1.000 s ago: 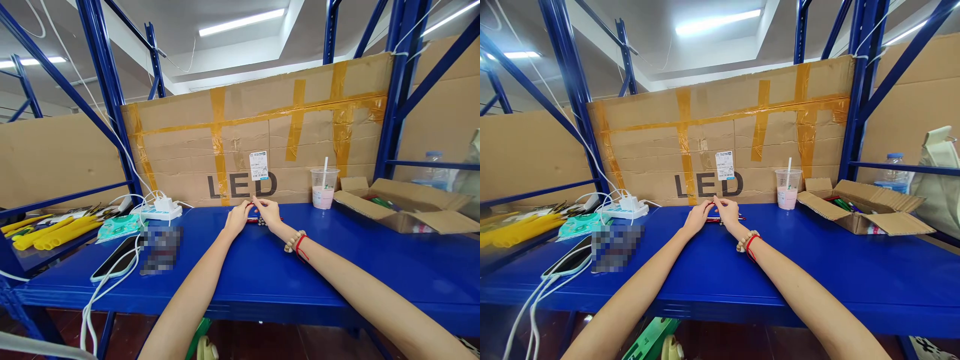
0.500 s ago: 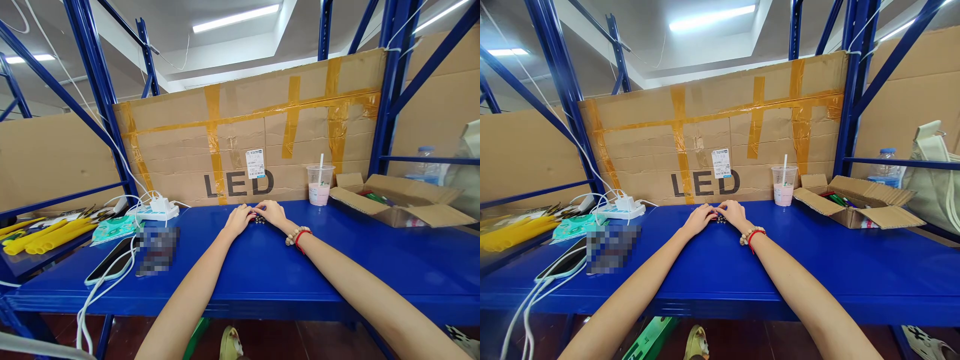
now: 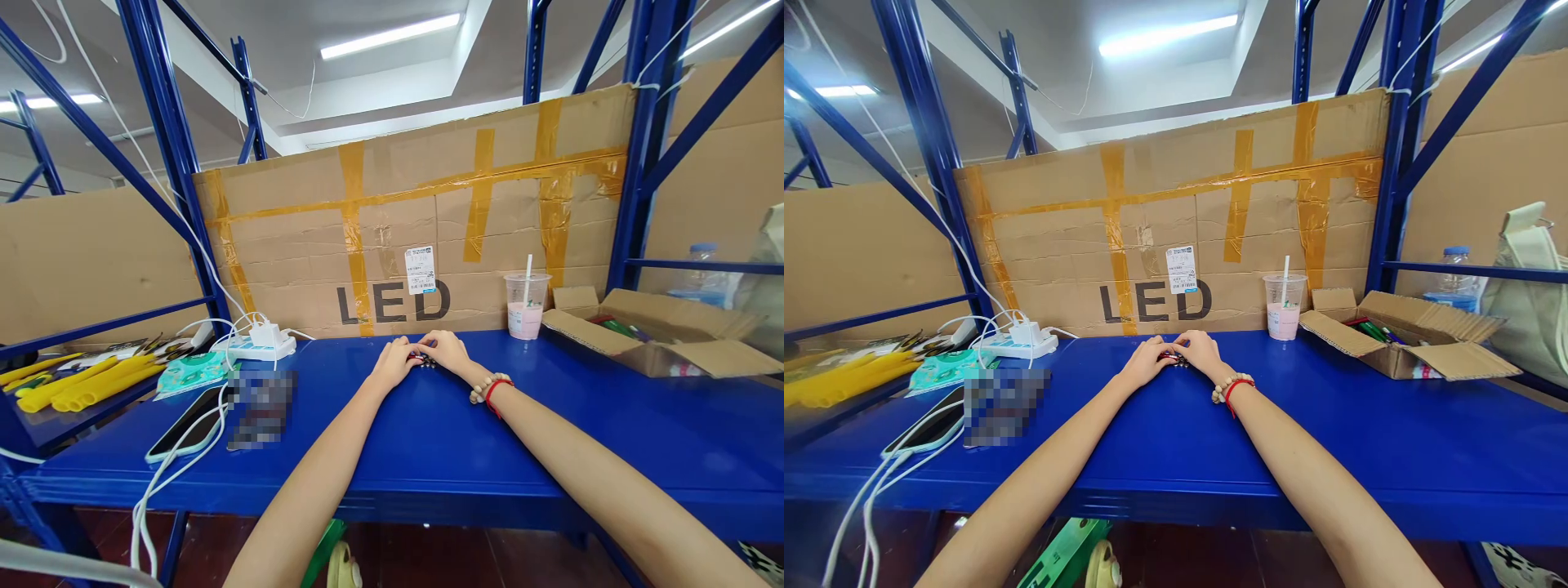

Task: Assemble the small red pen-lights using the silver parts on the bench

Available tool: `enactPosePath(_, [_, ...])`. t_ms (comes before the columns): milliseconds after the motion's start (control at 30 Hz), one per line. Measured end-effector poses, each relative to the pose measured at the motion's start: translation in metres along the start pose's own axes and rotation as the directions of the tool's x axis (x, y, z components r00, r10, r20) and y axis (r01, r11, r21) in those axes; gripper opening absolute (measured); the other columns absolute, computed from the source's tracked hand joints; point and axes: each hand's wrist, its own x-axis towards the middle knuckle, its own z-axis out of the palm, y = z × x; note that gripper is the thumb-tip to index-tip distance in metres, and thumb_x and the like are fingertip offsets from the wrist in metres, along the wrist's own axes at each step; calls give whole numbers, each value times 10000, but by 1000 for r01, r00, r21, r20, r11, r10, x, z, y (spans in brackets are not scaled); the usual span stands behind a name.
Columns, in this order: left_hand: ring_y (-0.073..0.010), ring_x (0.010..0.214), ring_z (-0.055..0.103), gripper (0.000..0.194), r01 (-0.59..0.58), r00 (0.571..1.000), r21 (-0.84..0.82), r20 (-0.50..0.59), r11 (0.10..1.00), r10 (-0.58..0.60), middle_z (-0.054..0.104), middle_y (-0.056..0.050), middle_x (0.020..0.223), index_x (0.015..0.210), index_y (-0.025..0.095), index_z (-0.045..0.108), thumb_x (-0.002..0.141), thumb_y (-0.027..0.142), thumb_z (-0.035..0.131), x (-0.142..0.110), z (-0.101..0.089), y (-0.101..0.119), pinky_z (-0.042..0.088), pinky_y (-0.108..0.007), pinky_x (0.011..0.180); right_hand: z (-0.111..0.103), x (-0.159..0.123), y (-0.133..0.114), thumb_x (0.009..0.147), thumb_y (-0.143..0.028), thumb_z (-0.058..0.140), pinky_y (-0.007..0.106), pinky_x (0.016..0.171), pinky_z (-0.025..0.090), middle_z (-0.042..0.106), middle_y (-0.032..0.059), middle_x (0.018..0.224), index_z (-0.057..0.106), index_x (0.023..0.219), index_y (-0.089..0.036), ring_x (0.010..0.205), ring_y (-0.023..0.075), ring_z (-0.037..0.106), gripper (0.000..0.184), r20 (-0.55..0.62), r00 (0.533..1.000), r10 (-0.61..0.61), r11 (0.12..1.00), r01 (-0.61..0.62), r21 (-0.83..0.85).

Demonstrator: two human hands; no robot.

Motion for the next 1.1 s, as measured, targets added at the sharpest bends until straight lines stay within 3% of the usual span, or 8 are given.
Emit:
enactPosePath(333, [-180,919,502,195,5,1000,27,-30,1000,-5,548,-41,937,957,199,621,861,305,488,1,2,-1,364,-289,799,1,1,4,830,-338,504,218,606,357,670,8,867,680,796,-217,803,148,589,216,8,999,-47,994,48,-98])
enactPosePath(567, [-166,924,490,185,-68,996,14,-61,998,69,533,-33,938,970,221,622,872,265,470,1,1,-6,358,-295,813,1,2,2,863,-332,469,231,593,321,653,16,866,656,801,-219,821,159,579,226,77,997,-20,972,37,-231])
enactPosePath(767, [-164,894,521,124,17,998,-26,-65,1000,-19,527,-36,987,937,184,577,838,164,505,0,-1,-16,390,-287,793,2,2,5,907,-373,380,237,563,303,654,22,864,625,847,-200,796,159,584,306,45,997,60,967,-46,-251])
enactPosePath(1100, [-165,815,540,156,42,998,-127,-50,991,-49,574,-27,907,857,170,545,853,317,494,-5,-5,-14,404,-286,751,-1,-2,2,892,-370,431,226,572,300,625,12,883,640,838,-213,797,134,563,267,5,1000,12,965,-11,-262])
